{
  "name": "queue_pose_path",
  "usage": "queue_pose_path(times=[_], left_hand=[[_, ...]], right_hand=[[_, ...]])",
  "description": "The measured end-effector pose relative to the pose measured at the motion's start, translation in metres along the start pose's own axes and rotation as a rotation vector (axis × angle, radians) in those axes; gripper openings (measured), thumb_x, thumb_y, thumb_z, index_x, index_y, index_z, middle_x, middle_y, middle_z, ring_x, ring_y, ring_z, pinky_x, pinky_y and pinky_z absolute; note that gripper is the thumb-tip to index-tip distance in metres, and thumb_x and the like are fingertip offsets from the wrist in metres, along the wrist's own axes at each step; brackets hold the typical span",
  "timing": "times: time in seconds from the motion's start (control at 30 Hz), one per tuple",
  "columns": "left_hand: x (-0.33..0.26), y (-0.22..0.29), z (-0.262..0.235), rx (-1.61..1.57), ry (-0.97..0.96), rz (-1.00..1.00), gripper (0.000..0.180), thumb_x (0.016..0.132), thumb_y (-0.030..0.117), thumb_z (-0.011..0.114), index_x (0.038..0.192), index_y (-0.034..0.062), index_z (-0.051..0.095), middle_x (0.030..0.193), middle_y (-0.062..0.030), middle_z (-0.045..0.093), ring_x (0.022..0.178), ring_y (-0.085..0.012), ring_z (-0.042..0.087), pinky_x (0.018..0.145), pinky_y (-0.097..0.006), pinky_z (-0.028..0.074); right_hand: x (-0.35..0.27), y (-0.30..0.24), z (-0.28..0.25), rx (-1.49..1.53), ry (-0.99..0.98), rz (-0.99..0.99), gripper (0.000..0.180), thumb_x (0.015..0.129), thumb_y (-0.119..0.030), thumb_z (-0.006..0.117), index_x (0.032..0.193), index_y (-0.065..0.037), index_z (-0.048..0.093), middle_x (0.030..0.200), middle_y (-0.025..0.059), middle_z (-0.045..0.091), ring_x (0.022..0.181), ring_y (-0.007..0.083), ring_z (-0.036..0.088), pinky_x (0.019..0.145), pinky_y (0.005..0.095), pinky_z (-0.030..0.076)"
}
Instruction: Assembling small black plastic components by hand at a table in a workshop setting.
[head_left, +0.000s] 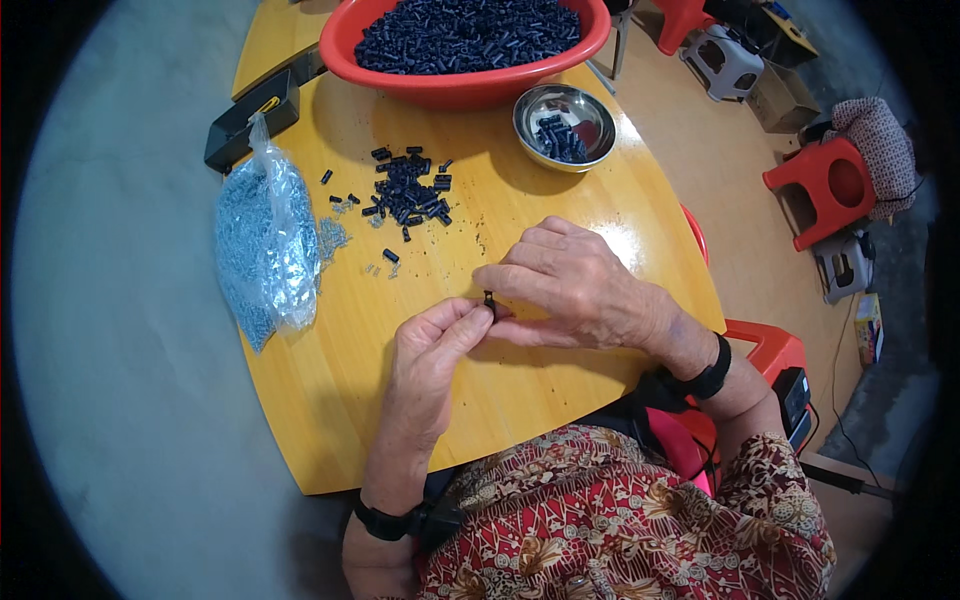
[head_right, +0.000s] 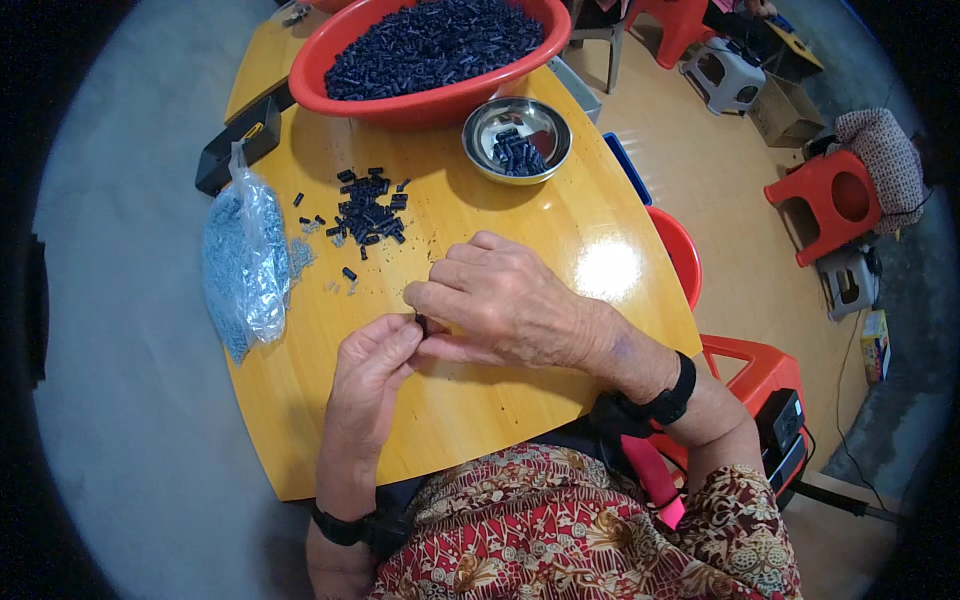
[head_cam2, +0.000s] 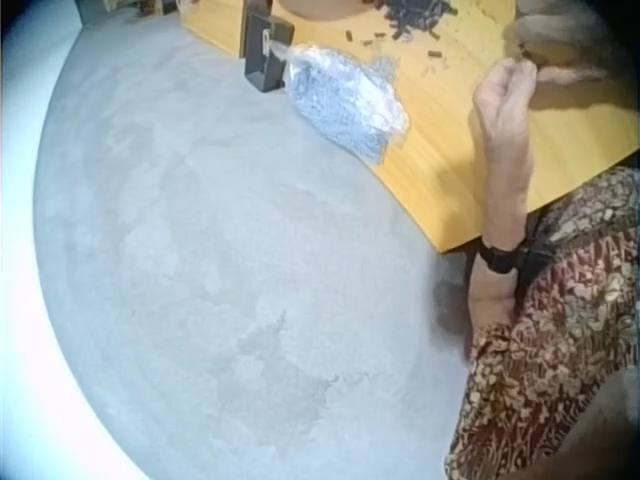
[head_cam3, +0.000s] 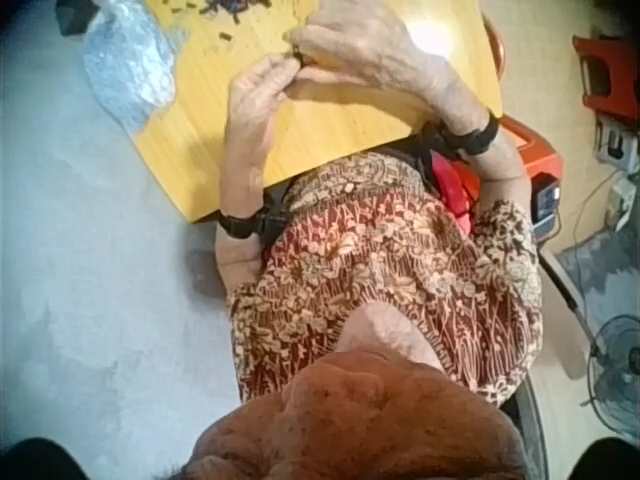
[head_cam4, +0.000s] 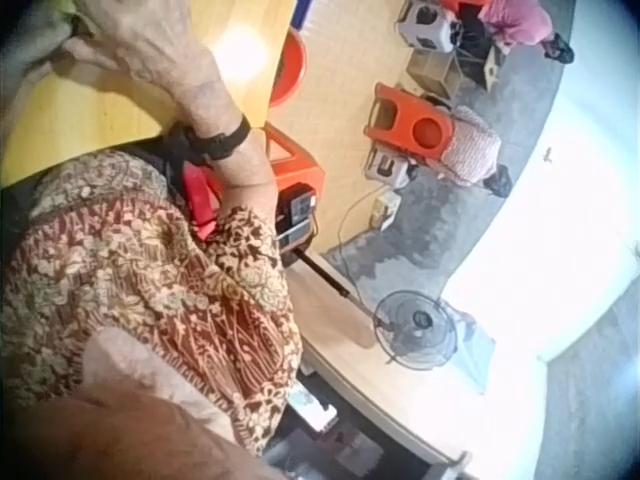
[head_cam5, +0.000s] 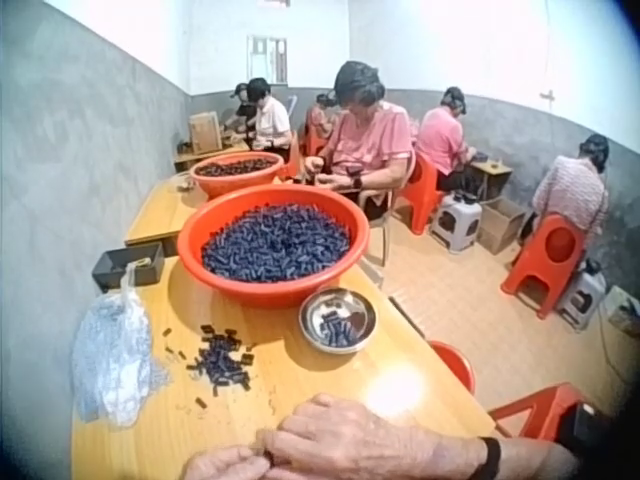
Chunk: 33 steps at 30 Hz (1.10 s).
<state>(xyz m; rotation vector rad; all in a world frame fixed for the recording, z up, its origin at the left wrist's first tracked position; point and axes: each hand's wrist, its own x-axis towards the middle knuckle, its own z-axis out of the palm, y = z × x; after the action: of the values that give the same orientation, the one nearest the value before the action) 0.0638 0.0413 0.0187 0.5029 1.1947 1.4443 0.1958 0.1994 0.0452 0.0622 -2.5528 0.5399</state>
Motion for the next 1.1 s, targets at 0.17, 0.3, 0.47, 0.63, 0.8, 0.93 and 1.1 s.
queue_pose_path(times=[0.17,0.3,0.47,0.63,0.8,0.93,1.1], left_hand=[[-0.002,-0.002,0.004,-0.019,0.027,0.038,0.017,0.097,0.013,0.057,0.103,-0.0018,0.064,0.100,-0.0073,0.068,0.093,-0.0129,0.062,0.089,-0.027,0.047],[-0.004,0.001,0.007,0.066,0.033,0.043,0.019,0.096,0.013,0.058,0.104,-0.0031,0.064,0.100,-0.0082,0.068,0.095,-0.0138,0.063,0.090,-0.028,0.046],[-0.003,-0.001,0.015,0.054,0.125,0.174,0.020,0.094,0.009,0.062,0.107,-0.0059,0.066,0.097,-0.0060,0.068,0.090,-0.0083,0.060,0.083,-0.022,0.046],[-0.004,-0.004,0.011,0.060,0.127,0.157,0.021,0.094,0.010,0.062,0.108,-0.0057,0.066,0.095,-0.0048,0.068,0.089,-0.0079,0.059,0.083,-0.022,0.045],[-0.002,-0.001,0.008,-0.009,0.158,0.047,0.021,0.095,0.013,0.061,0.106,-0.0038,0.067,0.095,-0.0042,0.069,0.087,-0.0073,0.059,0.082,-0.022,0.044],[-0.003,-0.003,0.008,-0.089,0.119,0.010,0.019,0.097,0.013,0.057,0.105,-0.0021,0.066,0.101,-0.0084,0.069,0.093,-0.0136,0.063,0.088,-0.028,0.049],[-0.003,-0.004,0.010,-0.091,0.094,0.012,0.020,0.097,0.012,0.056,0.105,-0.0028,0.065,0.100,-0.0096,0.069,0.093,-0.0145,0.063,0.090,-0.030,0.048]], right_hand=[[-0.004,0.007,0.000,0.410,0.088,0.128,0.020,0.081,-0.014,0.071,0.096,-0.002,0.066,0.083,0.0112,0.064,0.078,0.0268,0.064,0.070,0.0362,0.050],[-0.002,0.004,0.003,0.563,0.049,0.242,0.015,0.081,-0.011,0.070,0.091,0.000,0.067,0.083,0.0138,0.065,0.078,0.0280,0.065,0.070,0.0363,0.052],[-0.005,-0.003,0.012,0.474,0.097,0.268,0.011,0.081,-0.006,0.071,0.091,-0.002,0.068,0.080,0.0107,0.066,0.075,0.0248,0.066,0.066,0.0343,0.051],[-0.005,-0.009,0.013,0.374,0.128,0.295,0.009,0.079,-0.010,0.069,0.083,-0.002,0.067,0.075,0.0116,0.062,0.071,0.0288,0.063,0.064,0.0375,0.051],[-0.006,-0.003,0.004,0.187,0.120,0.164,0.023,0.078,-0.017,0.072,0.096,-0.004,0.065,0.084,0.0100,0.062,0.080,0.0268,0.062,0.071,0.0380,0.049],[-0.006,-0.004,0.006,0.024,0.040,0.100,0.032,0.076,-0.025,0.075,0.100,-0.008,0.063,0.085,0.0065,0.058,0.083,0.0229,0.060,0.075,0.0352,0.045],[-0.004,0.002,0.010,-0.005,0.073,0.029,0.029,0.075,-0.026,0.075,0.094,-0.008,0.061,0.080,0.0053,0.056,0.078,0.0223,0.059,0.073,0.0348,0.045]])
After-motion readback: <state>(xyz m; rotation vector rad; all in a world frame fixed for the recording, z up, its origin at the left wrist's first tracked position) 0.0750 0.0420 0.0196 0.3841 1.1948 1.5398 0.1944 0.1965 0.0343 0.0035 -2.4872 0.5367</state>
